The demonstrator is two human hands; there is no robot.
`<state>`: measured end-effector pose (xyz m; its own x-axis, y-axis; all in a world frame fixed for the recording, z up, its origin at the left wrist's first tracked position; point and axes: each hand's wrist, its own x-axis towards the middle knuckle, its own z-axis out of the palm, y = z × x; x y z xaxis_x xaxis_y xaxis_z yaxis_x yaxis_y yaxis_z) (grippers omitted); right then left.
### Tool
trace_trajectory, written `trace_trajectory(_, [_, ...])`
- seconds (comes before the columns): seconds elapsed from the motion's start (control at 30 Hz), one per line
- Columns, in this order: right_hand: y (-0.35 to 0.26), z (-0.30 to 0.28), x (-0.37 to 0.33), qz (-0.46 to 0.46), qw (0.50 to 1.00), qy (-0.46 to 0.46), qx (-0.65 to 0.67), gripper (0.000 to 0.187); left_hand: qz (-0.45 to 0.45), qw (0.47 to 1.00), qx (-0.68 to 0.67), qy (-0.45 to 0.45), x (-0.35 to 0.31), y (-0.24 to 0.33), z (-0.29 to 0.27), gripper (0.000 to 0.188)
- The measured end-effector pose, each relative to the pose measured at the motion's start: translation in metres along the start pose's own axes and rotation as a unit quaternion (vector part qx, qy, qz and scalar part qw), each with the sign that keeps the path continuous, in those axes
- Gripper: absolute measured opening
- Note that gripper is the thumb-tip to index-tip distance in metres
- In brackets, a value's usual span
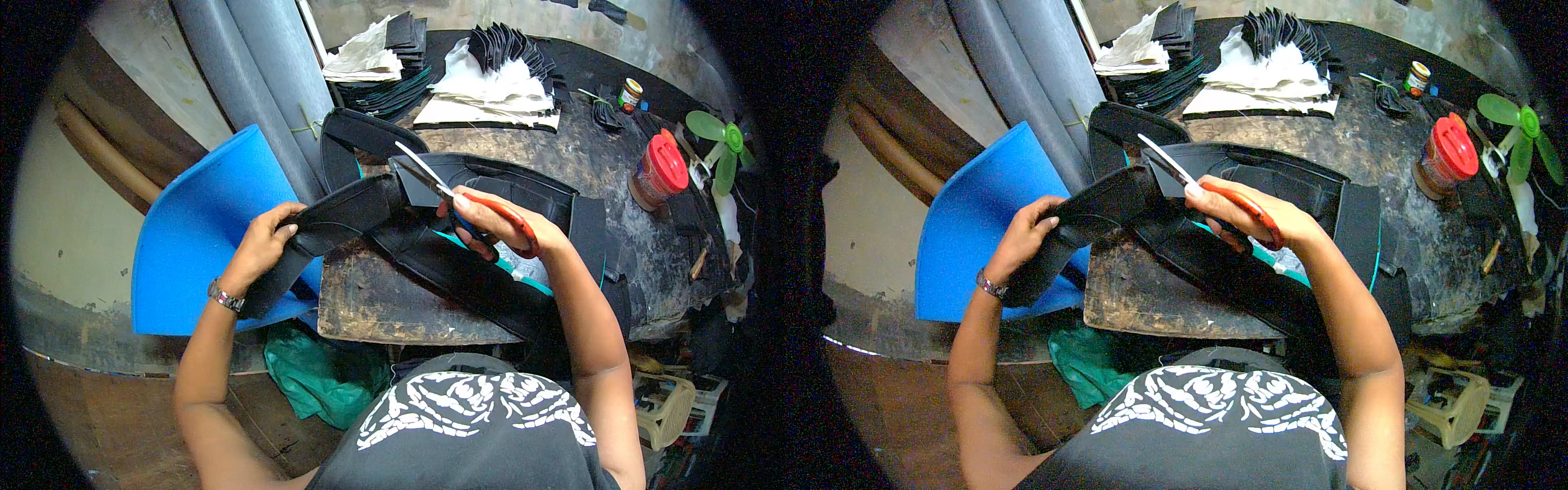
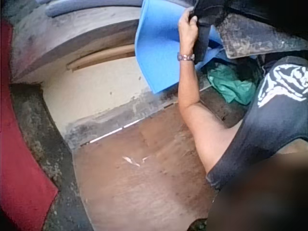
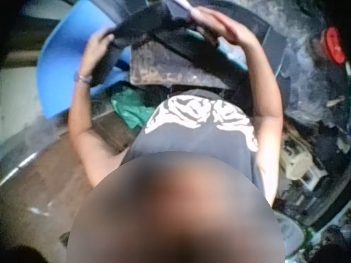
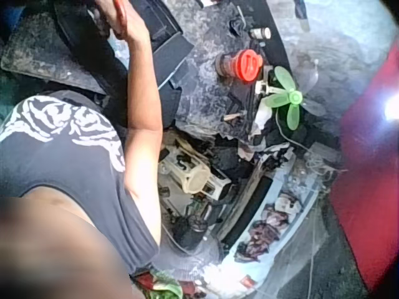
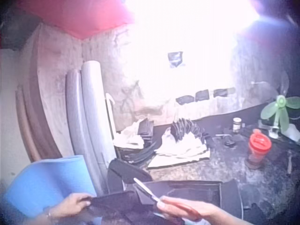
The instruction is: The person repeatedly places small black rectangular pieces onto white fabric squares on a table, then stacks them. Later, the person uses scissors to cut a long black foam strip with a green edge into shorter pieces.
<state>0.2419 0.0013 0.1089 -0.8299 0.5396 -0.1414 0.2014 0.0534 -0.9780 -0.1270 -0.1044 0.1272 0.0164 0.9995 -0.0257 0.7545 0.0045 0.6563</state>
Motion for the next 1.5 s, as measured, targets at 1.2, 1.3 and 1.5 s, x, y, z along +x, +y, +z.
trace_trajectory(1.2, [0.037, 0.083, -0.035, -0.040, 0.886, 0.375, 0.270, 0.039, 0.054, 0.906, -0.397, 0.135, 0.008, 0.154, 0.151, 0.022])
trace_trajectory(1.3, [0.036, 0.077, -0.064, -0.096, 0.885, 0.288, 0.353, 0.032, 0.024, 0.916, -0.397, 0.045, 0.016, 0.160, 0.137, 0.021])
trace_trajectory(1.5, [0.016, 0.063, -0.144, 0.002, 0.886, 0.429, 0.175, 0.034, 0.383, 0.868, 0.019, 0.315, 0.089, 0.200, 0.051, 0.018])
